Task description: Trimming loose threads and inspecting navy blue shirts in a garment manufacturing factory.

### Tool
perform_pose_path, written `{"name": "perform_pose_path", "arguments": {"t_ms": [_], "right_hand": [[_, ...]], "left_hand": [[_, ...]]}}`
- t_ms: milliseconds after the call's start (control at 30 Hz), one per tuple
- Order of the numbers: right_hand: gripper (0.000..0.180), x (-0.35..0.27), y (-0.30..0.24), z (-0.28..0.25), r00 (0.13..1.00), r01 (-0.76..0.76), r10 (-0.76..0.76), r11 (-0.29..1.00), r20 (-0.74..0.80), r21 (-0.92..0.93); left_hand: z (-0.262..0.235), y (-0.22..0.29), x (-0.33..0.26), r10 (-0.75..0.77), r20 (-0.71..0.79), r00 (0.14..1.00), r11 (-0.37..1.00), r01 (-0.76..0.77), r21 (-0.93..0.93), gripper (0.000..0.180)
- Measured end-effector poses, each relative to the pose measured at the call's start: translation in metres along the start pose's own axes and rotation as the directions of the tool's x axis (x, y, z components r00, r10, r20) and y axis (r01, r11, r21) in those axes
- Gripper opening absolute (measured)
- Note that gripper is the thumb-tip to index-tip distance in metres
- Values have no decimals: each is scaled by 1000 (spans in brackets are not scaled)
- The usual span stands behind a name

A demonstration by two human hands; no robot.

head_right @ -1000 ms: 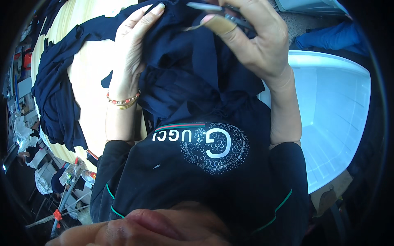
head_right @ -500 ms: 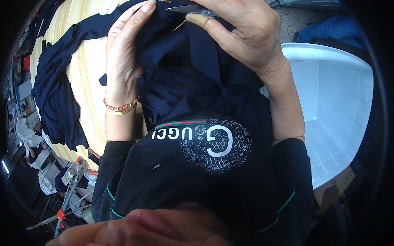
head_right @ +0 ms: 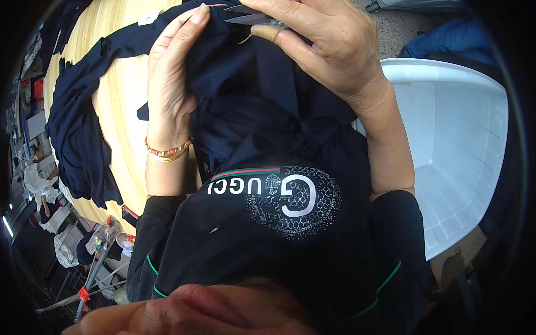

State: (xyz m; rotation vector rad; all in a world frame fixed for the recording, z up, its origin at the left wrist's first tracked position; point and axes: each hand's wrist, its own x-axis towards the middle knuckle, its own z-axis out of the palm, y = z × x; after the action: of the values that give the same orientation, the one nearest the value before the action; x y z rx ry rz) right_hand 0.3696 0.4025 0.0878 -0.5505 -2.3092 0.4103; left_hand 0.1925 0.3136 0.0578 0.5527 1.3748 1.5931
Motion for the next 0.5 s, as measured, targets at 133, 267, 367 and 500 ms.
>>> {"name": "perform_pose_path", "arguments": {"t_ms": [133, 267, 367, 500], "right_hand": [[43, -2, -2, 0, 999, 37, -37, 999, -5, -36], [41, -4, -1, 0, 998, 61, -61, 998, -20, -24], [37, -5, 3, 1, 998, -61, 63, 986, -8, 156], [38, -9, 9, 9, 943, -304, 328, 790, 52, 532]], "left_hand": [[-4, -4, 1, -54, 30, 998, 995, 56, -84, 20], [-6, -9, 3, -72, 87, 994, 985, 85, -151, 18], [-5, -10, 3, -73, 90, 993, 982, 87, -166, 16], [-4, -9, 1, -59, 169, 984, 981, 89, -174, 17]]}}
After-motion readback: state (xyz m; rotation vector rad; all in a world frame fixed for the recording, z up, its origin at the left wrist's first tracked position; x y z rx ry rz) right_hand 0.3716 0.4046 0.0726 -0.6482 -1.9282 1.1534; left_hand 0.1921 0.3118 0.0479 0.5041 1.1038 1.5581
